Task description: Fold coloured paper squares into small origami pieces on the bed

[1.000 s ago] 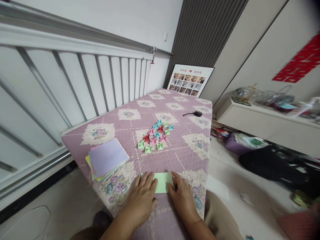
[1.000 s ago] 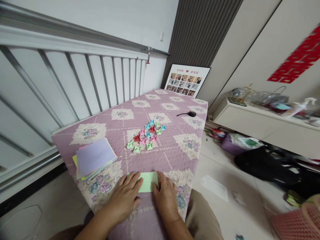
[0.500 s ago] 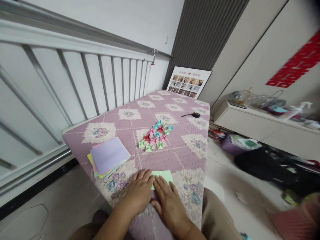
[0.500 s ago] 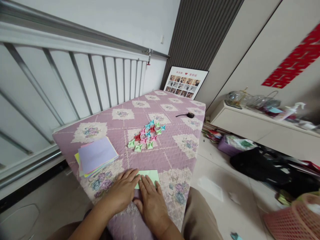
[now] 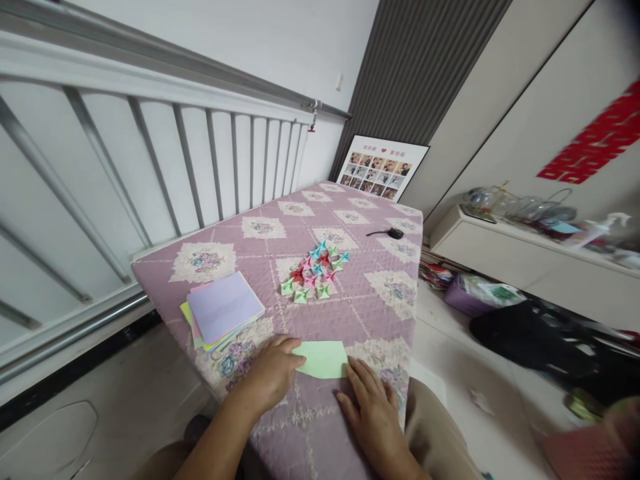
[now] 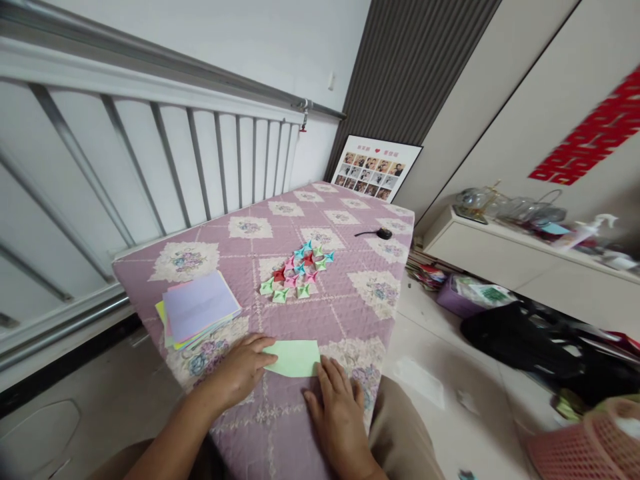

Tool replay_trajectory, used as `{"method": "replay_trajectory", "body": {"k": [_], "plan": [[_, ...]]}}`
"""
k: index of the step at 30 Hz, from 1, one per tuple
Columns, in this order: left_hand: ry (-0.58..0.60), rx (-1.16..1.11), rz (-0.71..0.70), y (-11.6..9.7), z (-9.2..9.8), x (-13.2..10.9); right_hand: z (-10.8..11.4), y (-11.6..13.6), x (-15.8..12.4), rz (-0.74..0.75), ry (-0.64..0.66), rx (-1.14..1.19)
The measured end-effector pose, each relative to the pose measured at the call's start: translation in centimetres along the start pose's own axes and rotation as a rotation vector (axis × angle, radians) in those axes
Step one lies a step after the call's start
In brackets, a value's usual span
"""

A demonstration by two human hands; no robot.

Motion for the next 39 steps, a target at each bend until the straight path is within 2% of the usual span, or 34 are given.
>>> {"method": "replay_trajectory", "body": {"k": [3,6,9,19,25,39], "plan": [[0.009,0.041,0.002,-0.8,0.0,-0.2,0.6,1.6,0.6,0.044,-0.071,0.074],[0.018,0.079,0.009,-1.8,0.1,-0.5,1.4,3.8,1.7,0.114,-0.065,0.176],[0.040,0.077,0.024,-2.1,0.3,-0.8,1.8,5.0,2.7,0.088,-0.041,0.255],[-0.047,0.091,0.217,0.2,0.8,0.8,1.8,4.6,3.4,-0.003,-0.020,0.278],[-0.067,0.102,0.280,0.2,0.7,1.1,1.1,4.7,4.2,-0.056,0.002,0.205],[-0.115,0.283,0.351,0.1,0.1,1.7,0.6,4.3,4.8,-0.068,0.009,0.159]]}}
Point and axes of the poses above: each hand's wrist, its own x-axis towards the middle knuckle, its own z-axis out of the back of the hand, y = z × x, the point moved 2 cm from there along x, towards the middle knuckle, and after that the axes turned 12 degrees about -x, right-handed, at the moved point
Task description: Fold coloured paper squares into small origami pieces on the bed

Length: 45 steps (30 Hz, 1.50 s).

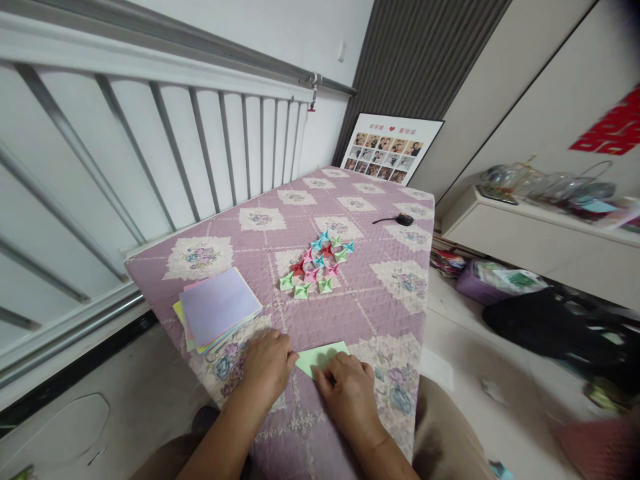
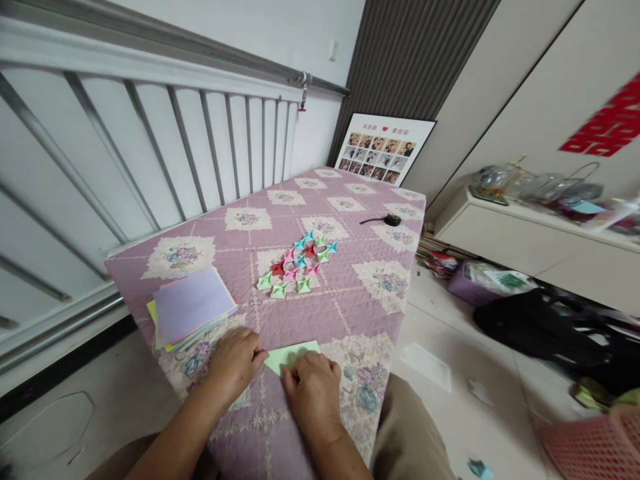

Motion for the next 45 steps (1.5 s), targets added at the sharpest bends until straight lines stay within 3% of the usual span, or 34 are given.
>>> {"method": "replay_trajectory", "body": {"k": [4,10,17,24,30,33,37,41,45], "plan": [[0.014,-0.004,0.009,0.1,0.1,0.1,0.2,0.2,-0.4,0.024,-0.063,0.036],[0.043,-0.009,-0.012,0.4,0.2,0.0,0.4,1.2,-1.1,0.257,-0.070,0.045],[0.060,-0.022,-0.047,0.8,0.2,-0.2,0.2,0.4,-0.9,0.231,-0.002,0.053],[0.110,-0.139,-0.366,-1.0,-0.1,-1.7,0.9,1.2,-0.7,0.297,-0.004,-0.135],[0.097,-0.088,-0.354,-0.8,-1.0,-1.0,1.0,1.4,-0.6,0.303,-0.058,-0.193],[0.086,-0.090,-0.348,-0.7,-1.2,-0.4,1.1,1.4,-0.4,0.318,-0.023,-0.223],[-0.006,-0.277,-0.388,-1.0,-0.1,-0.6,2.1,0.9,0.1,0.277,0.036,-0.153],[-0.180,-0.755,-0.377,-0.9,2.4,-1.3,3.9,0.7,1.1,0.220,0.059,0.068],[-0.398,-1.039,-0.215,0.5,4.3,-1.6,5.0,0.7,1.8,-0.068,0.171,0.571]]}}
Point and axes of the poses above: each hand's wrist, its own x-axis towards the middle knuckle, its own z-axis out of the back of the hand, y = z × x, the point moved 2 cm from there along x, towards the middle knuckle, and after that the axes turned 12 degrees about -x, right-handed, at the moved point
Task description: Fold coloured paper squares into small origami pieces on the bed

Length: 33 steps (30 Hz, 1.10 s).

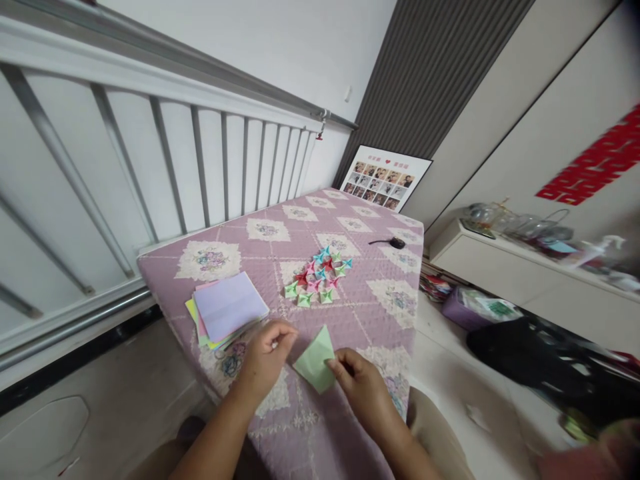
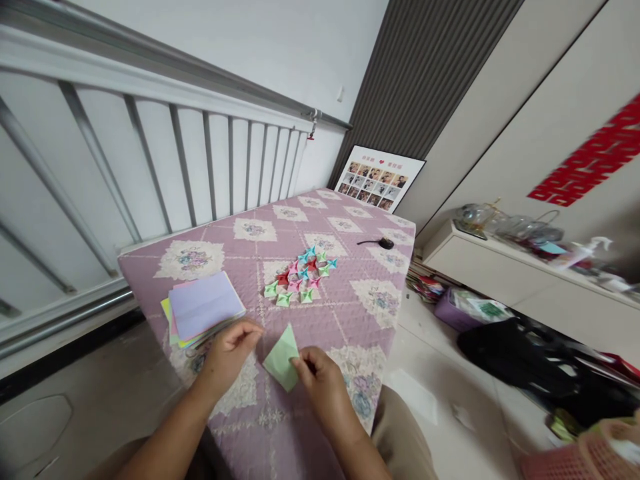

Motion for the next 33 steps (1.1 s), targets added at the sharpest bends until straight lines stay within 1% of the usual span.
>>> {"method": "replay_trajectory", "body": {"k": [2,3,4,6,9,12,15,19,22,25,26,31,33], "plan": [[-0.102,-0.016,0.047,0.2,0.8,0.2,-0.3,-0.3,0.0,-0.169,0.038,0.251],[-0.124,-0.015,0.065,0.3,1.1,0.2,-0.6,-0.6,0.0,-0.237,0.060,0.349],[-0.128,-0.009,0.072,0.5,1.2,0.3,-1.0,-1.0,0.0,-0.292,0.078,0.413],[-0.098,0.025,0.058,0.5,1.2,0.3,-1.7,-1.8,0.1,-0.366,0.089,0.448],[0.025,0.122,0.016,0.2,0.4,0.1,-2.3,-2.9,0.3,-0.410,0.072,0.399],[0.223,0.236,0.018,0.1,-0.9,-0.4,-2.2,-3.8,0.5,-0.426,0.031,0.343],[0.418,0.374,0.027,0.4,-2.4,-1.4,-2.0,-4.4,0.6,-0.437,-0.003,0.269],[0.594,0.585,0.029,0.9,-4.0,-2.7,-1.9,-4.9,0.6,-0.398,-0.017,0.201],[0.660,0.718,0.053,1.0,-4.7,-3.1,-2.1,-5.1,0.5,-0.345,-0.018,0.172],[0.698,0.768,0.064,1.0,-4.8,-3.0,-2.0,-5.2,0.5,-0.295,-0.017,0.136],[0.709,0.770,0.064,1.1,-4.8,-3.0,-1.9,-5.2,0.5,-0.266,-0.021,0.091],[0.720,0.758,0.034,1.7,-4.7,-2.6,-1.5,-5.3,-0.3,-0.016,-0.047,-0.358],[0.713,0.747,0.021,1.9,-4.6,-2.4,-1.4,-5.4,-0.9,0.080,-0.076,-0.398]]}}
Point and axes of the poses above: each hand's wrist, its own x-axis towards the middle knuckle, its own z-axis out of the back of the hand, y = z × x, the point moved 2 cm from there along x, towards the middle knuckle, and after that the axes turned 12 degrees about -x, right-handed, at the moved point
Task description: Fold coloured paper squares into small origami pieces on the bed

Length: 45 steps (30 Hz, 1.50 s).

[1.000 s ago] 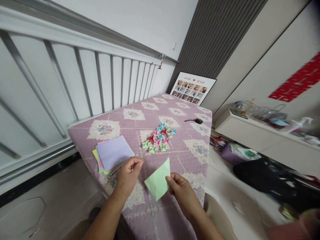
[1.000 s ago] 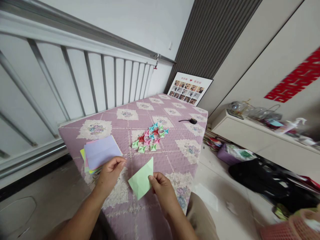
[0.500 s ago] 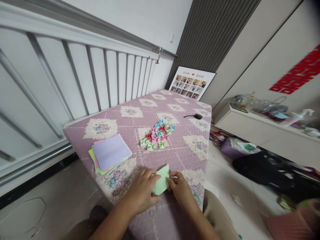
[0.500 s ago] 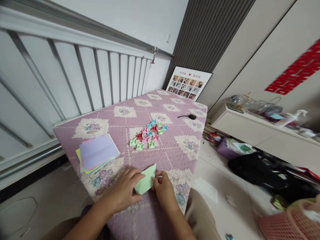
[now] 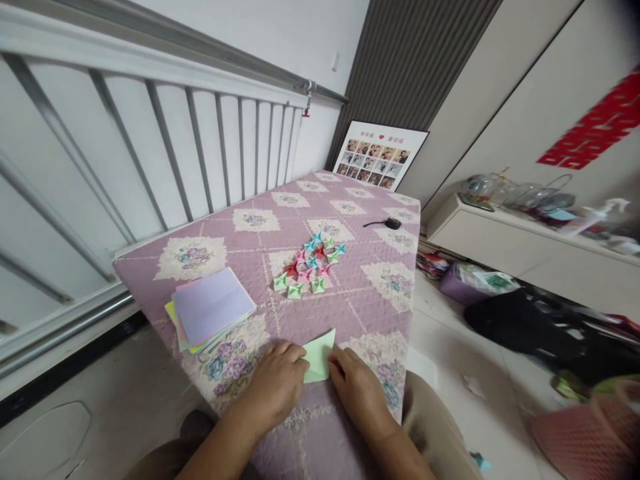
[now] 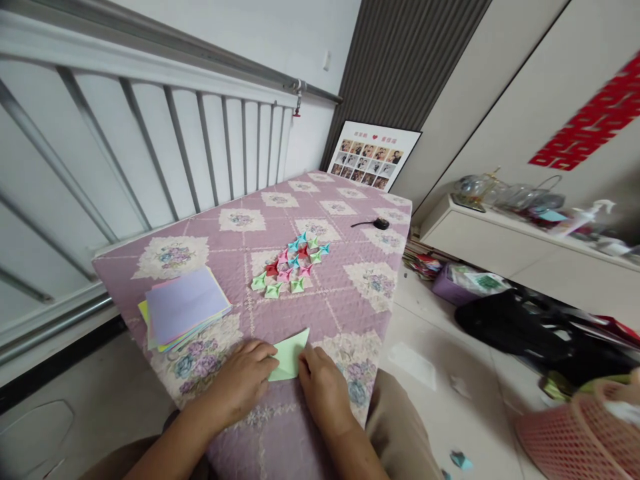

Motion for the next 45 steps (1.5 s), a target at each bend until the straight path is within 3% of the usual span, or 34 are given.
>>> {"method": "replay_trajectory", "body": {"k": [4,6,12,23,39,45], "plan": [[-0.030,-0.031,-0.011,0.3,0.0,0.2,0.2,0.6,-1.3,0.187,-0.049,0.068],[-0.048,-0.044,-0.014,0.5,0.0,0.3,0.3,1.1,-1.6,0.210,-0.032,0.051],[-0.138,0.000,0.121,1.5,0.2,0.8,-0.3,1.9,-0.9,0.046,-0.012,-0.075],[-0.233,0.070,0.323,2.2,0.2,1.3,-0.7,1.8,0.6,-0.020,0.042,-0.249],[-0.226,0.226,0.346,2.4,0.1,1.6,-0.9,1.7,0.8,-0.035,0.047,-0.289],[-0.069,0.232,0.096,0.3,-1.3,1.4,-0.8,1.5,0.6,-0.028,0.003,-0.219]]}}
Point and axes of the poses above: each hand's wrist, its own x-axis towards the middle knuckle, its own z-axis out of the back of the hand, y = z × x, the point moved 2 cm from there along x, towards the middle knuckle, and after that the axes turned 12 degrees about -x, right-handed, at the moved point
